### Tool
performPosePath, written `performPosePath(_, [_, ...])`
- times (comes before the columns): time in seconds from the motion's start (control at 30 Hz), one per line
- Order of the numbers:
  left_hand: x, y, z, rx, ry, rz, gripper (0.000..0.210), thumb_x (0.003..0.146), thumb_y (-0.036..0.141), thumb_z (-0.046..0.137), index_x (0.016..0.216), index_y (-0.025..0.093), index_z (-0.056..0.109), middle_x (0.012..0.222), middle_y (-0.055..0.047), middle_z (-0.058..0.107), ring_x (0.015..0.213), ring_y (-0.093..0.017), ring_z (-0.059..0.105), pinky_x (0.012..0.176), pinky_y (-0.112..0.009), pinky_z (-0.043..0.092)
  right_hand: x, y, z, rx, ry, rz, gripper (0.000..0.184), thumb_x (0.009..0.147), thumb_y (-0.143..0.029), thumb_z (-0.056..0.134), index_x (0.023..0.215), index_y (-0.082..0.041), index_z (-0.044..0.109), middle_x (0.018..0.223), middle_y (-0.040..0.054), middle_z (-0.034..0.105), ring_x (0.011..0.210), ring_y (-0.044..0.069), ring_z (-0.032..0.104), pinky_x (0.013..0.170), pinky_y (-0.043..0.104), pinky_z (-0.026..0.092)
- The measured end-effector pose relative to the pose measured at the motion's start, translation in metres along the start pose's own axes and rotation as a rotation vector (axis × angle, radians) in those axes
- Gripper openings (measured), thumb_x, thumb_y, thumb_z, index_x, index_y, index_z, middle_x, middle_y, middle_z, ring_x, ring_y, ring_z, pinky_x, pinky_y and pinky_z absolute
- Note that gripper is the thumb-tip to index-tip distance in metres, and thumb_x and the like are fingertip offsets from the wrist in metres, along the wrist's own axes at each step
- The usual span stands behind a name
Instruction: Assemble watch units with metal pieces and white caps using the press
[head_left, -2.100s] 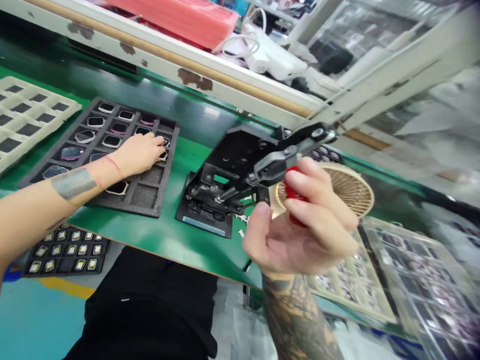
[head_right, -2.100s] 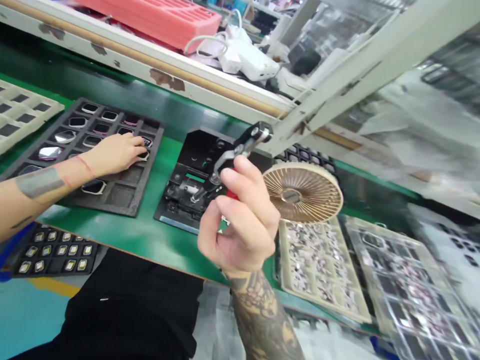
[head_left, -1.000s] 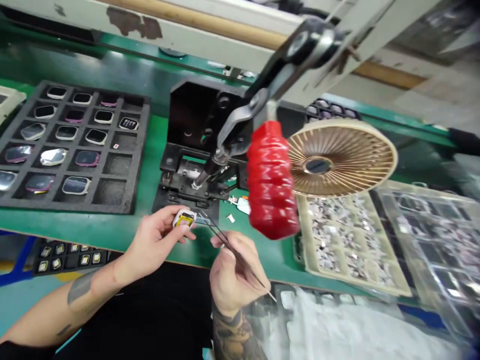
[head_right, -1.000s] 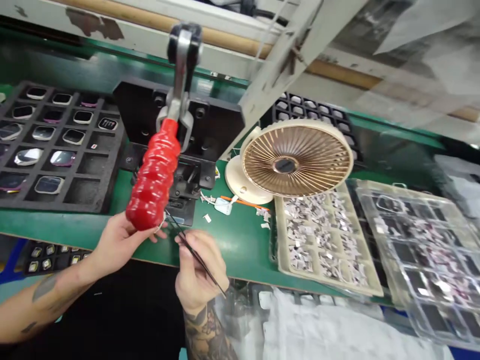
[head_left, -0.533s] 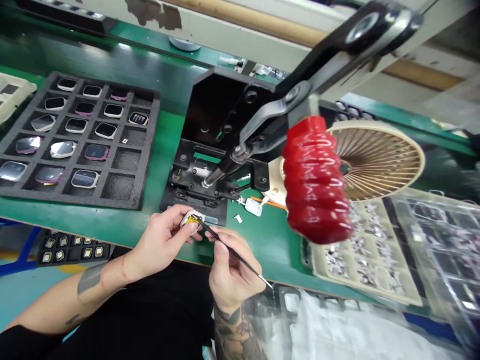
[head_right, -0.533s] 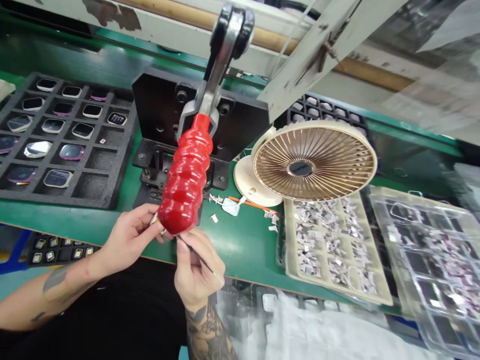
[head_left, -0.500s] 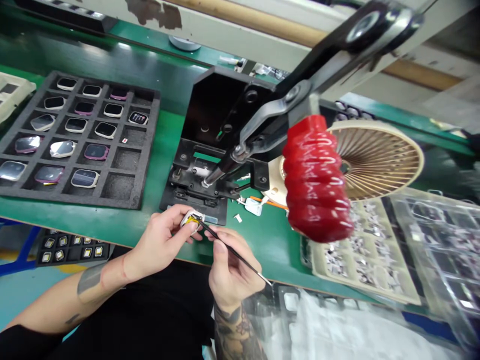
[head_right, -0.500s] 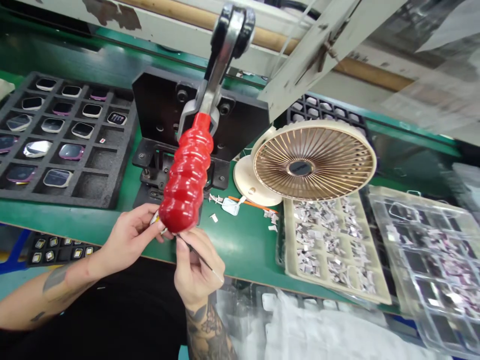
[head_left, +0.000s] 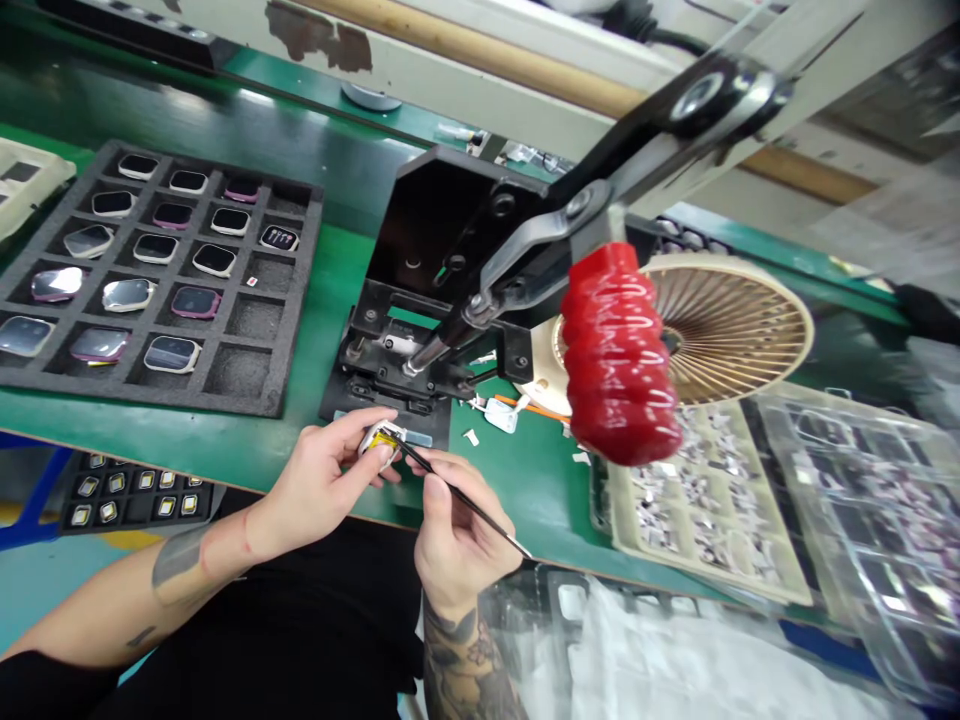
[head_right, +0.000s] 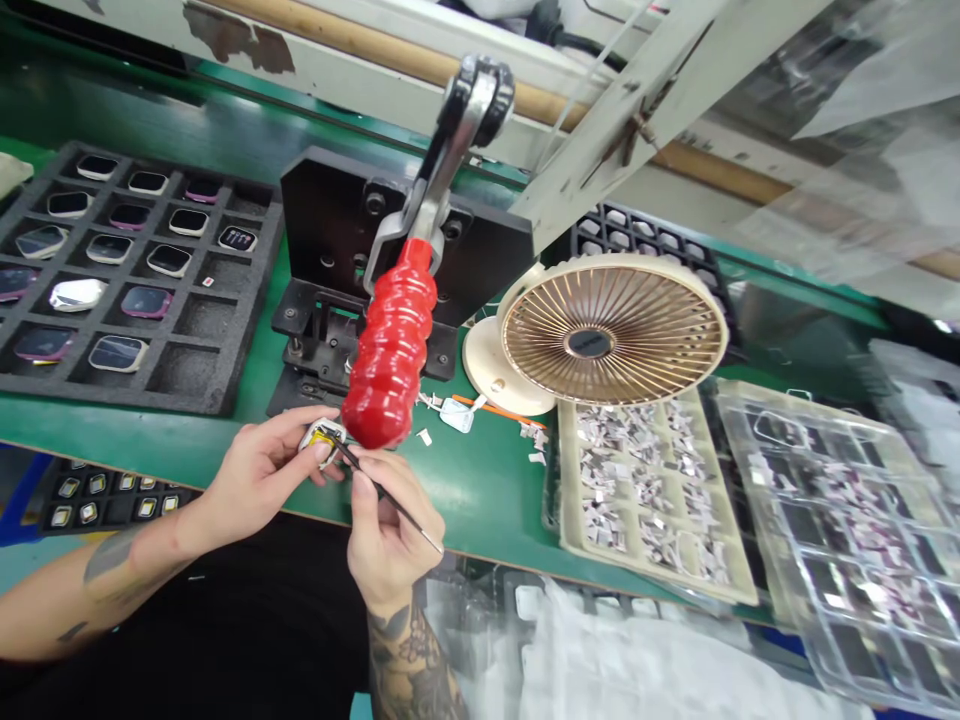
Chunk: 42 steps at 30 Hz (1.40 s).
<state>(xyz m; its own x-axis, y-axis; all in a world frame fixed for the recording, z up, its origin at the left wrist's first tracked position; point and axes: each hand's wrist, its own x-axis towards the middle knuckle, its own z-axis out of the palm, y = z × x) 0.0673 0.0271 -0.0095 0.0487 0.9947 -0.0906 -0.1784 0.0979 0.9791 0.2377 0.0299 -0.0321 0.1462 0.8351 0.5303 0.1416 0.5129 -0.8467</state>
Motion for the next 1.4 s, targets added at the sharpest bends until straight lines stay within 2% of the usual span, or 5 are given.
performPosePath(0.83, [0.004,0.003,-0.006,-0.298,0.078,-0.017,0.054,0.110,0.057,0.073,0.143,0.015,0.074,0.110,-0.016,0.089,0.090,-0.029,0.090,0.077,-0.037,0.075,0.010,-0.005,-0.001,0.327,0.023,0.280,0.006,0.106,-0.028,0.079,0.109,-0.024,0.081,0.098,0.0045,0.082,0.076,0.018,0.080,0.067,0.031,0.068])
performPosePath(1.03, [0.003,0.000,-0.010,-0.131,0.117,-0.097,0.055,0.103,0.046,0.085,0.145,0.014,0.070,0.108,-0.015,0.089,0.089,-0.029,0.089,0.077,-0.036,0.075,0.041,-0.043,-0.095,0.313,0.045,0.174,0.034,0.101,-0.048,0.077,0.081,-0.026,0.062,0.054,-0.0048,0.052,0.045,0.015,0.053,0.045,0.029,0.049])
performPosePath(1.2, [-0.001,-0.006,-0.013,0.017,0.076,-0.058,0.063,0.105,0.051,0.081,0.157,0.018,0.065,0.112,-0.013,0.090,0.095,-0.029,0.089,0.082,-0.037,0.076,0.077,-0.047,-0.196,-0.432,0.847,-0.176,0.032,0.097,-0.050,0.080,0.085,-0.026,0.064,0.070,-0.0017,0.062,0.056,0.019,0.060,0.053,0.038,0.054])
performPosePath(1.3, [-0.001,-0.008,-0.014,0.135,-0.034,-0.040,0.050,0.106,0.055,0.078,0.139,0.018,0.077,0.114,-0.013,0.090,0.095,-0.029,0.089,0.080,-0.037,0.076,0.070,-0.030,-0.197,-0.611,1.031,-0.269,0.019,0.103,-0.041,0.079,0.104,-0.023,0.073,0.084,0.0015,0.071,0.066,0.020,0.069,0.065,0.038,0.058])
performPosePath(1.4, [-0.001,-0.011,-0.016,0.268,-0.081,0.024,0.038,0.107,0.055,0.074,0.124,0.022,0.082,0.113,-0.010,0.090,0.089,-0.026,0.088,0.077,-0.032,0.074,0.046,-0.012,-0.169,-0.745,0.729,-0.240,0.010,0.107,-0.030,0.075,0.114,-0.024,0.078,0.096,0.0048,0.077,0.076,0.021,0.074,0.072,0.038,0.061])
